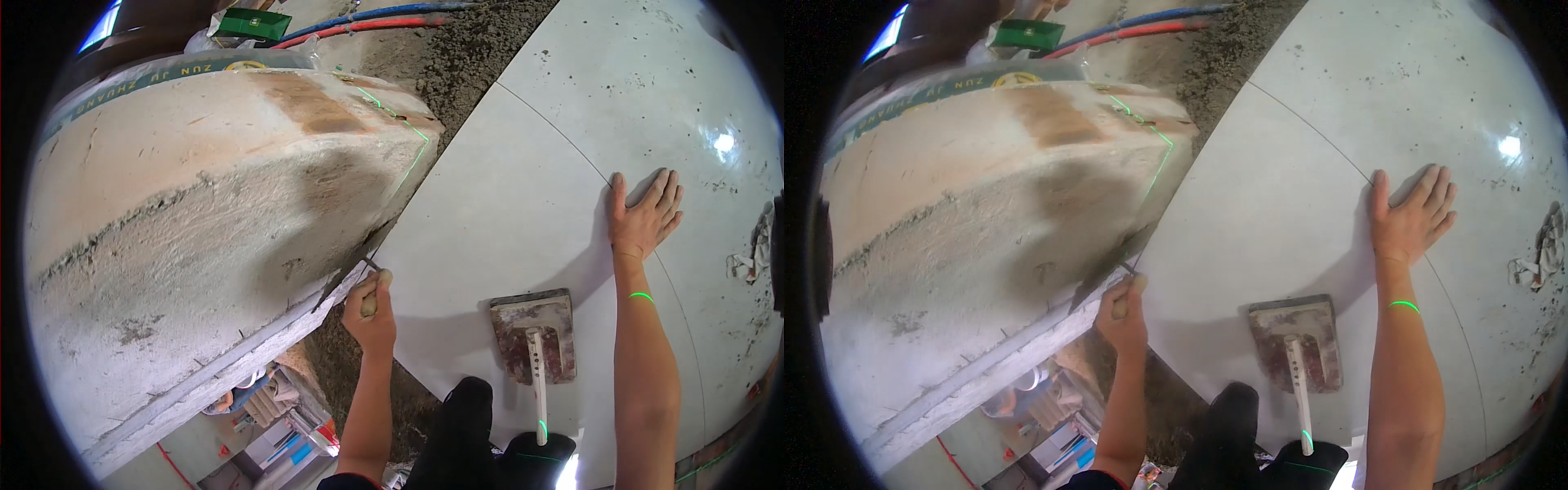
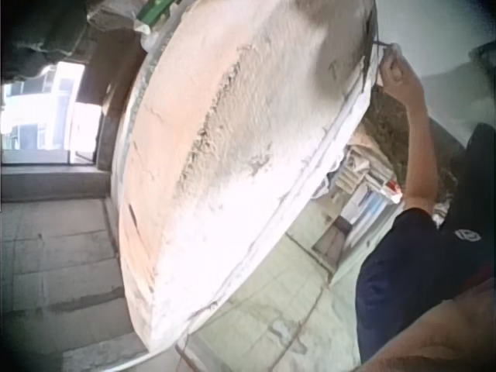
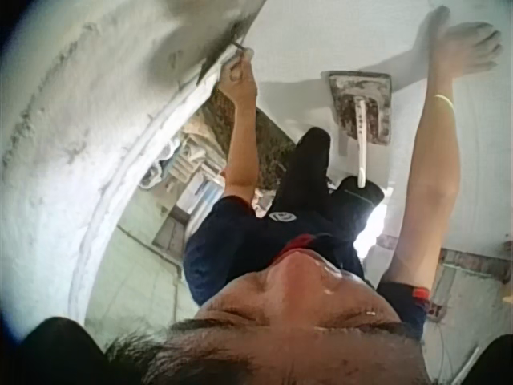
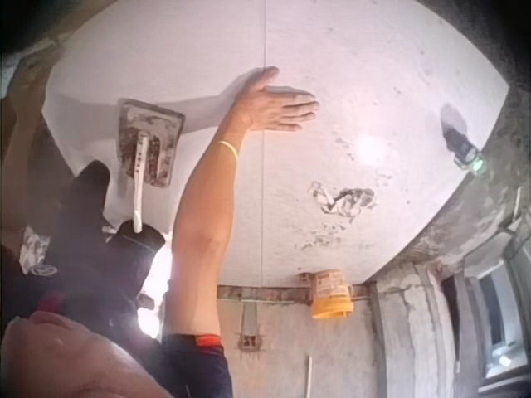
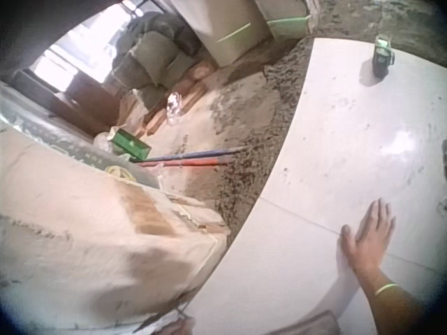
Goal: The person installs and cleans floor tiles. They wipe the surface of a large white tile with a cloth, smooth grout into the seams using a trowel, and use tape and a measuring tool to align the edges of the tiles on the floor bed.
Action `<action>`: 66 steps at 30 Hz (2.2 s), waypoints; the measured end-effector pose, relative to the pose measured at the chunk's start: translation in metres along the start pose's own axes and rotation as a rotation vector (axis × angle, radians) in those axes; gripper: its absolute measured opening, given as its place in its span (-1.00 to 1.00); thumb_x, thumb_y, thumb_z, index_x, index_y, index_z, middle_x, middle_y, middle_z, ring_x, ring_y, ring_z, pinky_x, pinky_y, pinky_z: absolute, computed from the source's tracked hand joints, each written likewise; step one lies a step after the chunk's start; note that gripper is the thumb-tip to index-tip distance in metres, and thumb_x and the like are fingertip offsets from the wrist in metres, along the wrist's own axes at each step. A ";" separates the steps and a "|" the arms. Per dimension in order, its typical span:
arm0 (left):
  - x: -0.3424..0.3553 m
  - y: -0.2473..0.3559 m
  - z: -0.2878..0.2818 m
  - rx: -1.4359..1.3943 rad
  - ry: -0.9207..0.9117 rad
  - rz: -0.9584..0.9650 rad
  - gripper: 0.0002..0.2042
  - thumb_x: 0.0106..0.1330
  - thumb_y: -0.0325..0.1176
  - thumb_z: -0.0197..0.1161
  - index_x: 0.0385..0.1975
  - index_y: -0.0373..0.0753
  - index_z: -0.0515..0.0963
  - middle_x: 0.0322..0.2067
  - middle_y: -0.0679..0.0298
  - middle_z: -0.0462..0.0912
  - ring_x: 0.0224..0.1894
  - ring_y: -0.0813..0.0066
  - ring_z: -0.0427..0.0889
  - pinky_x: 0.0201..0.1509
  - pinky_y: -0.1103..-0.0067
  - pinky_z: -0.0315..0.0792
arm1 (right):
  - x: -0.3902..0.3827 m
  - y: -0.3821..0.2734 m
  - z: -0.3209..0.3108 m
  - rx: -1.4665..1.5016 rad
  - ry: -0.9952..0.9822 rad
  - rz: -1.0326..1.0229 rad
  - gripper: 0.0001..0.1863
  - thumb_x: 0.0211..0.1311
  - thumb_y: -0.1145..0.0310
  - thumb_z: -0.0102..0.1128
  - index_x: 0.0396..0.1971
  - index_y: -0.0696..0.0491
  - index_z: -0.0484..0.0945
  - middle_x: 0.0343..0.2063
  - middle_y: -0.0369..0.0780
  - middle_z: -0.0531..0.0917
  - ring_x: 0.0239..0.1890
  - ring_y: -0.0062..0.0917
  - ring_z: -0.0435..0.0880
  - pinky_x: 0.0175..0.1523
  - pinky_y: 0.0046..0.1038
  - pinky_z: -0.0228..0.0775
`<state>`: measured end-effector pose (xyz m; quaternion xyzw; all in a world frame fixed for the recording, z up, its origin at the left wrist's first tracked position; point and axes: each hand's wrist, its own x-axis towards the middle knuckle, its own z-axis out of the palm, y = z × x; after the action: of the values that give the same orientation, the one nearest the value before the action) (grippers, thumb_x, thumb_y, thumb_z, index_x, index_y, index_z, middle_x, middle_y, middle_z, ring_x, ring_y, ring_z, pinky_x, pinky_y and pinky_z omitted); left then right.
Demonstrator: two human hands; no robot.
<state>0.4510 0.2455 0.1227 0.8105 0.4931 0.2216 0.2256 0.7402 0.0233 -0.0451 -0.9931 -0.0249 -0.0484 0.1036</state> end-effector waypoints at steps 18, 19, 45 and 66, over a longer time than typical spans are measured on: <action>-0.003 -0.019 -0.009 -0.047 0.059 0.143 -0.85 0.13 -0.41 0.27 -0.55 -0.29 0.45 -0.58 0.10 0.59 -0.51 0.09 0.59 -0.41 0.39 0.44 | -0.071 0.070 -0.027 0.452 0.133 -0.514 -0.31 0.19 0.12 0.15 0.28 0.04 0.21 0.31 -0.16 0.23 0.35 -0.24 0.16 0.43 -0.15 -0.13; -0.006 -0.018 -0.010 -0.036 0.079 0.165 -0.83 0.13 -0.39 0.27 -0.56 -0.30 0.44 -0.59 0.07 0.59 -0.49 0.03 0.59 -0.41 0.35 0.44 | -0.091 0.088 -0.033 0.459 0.132 -0.507 -0.31 0.19 0.12 0.15 0.28 0.04 0.21 0.31 -0.16 0.23 0.35 -0.24 0.16 0.43 -0.15 -0.13; -0.109 -0.088 0.047 -0.075 -0.347 0.368 -0.42 0.06 -0.25 0.26 0.07 -0.41 0.31 0.13 -0.15 0.31 0.27 -0.02 0.18 0.42 0.26 -0.03 | -0.370 0.244 -0.124 0.203 -0.311 -0.262 -0.40 0.29 0.13 0.00 0.26 0.11 0.25 0.32 -0.08 0.20 0.40 -0.27 0.07 0.44 -0.18 -0.17; -0.123 -0.087 0.052 0.413 -0.455 0.527 -0.02 -0.31 0.03 0.53 0.15 -0.33 0.21 0.18 -0.06 0.34 0.25 0.06 0.28 0.33 0.30 0.13 | -0.520 0.148 -0.283 0.533 -0.820 0.239 -0.46 0.35 -0.12 -0.21 -0.24 0.11 0.50 -0.37 0.03 0.62 -0.29 -0.05 0.57 -0.16 -0.12 0.36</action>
<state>0.3696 0.1635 0.0134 0.9658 0.2400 -0.0170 0.0968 0.2067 -0.2005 0.1481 -0.8653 0.0391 0.3662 0.3400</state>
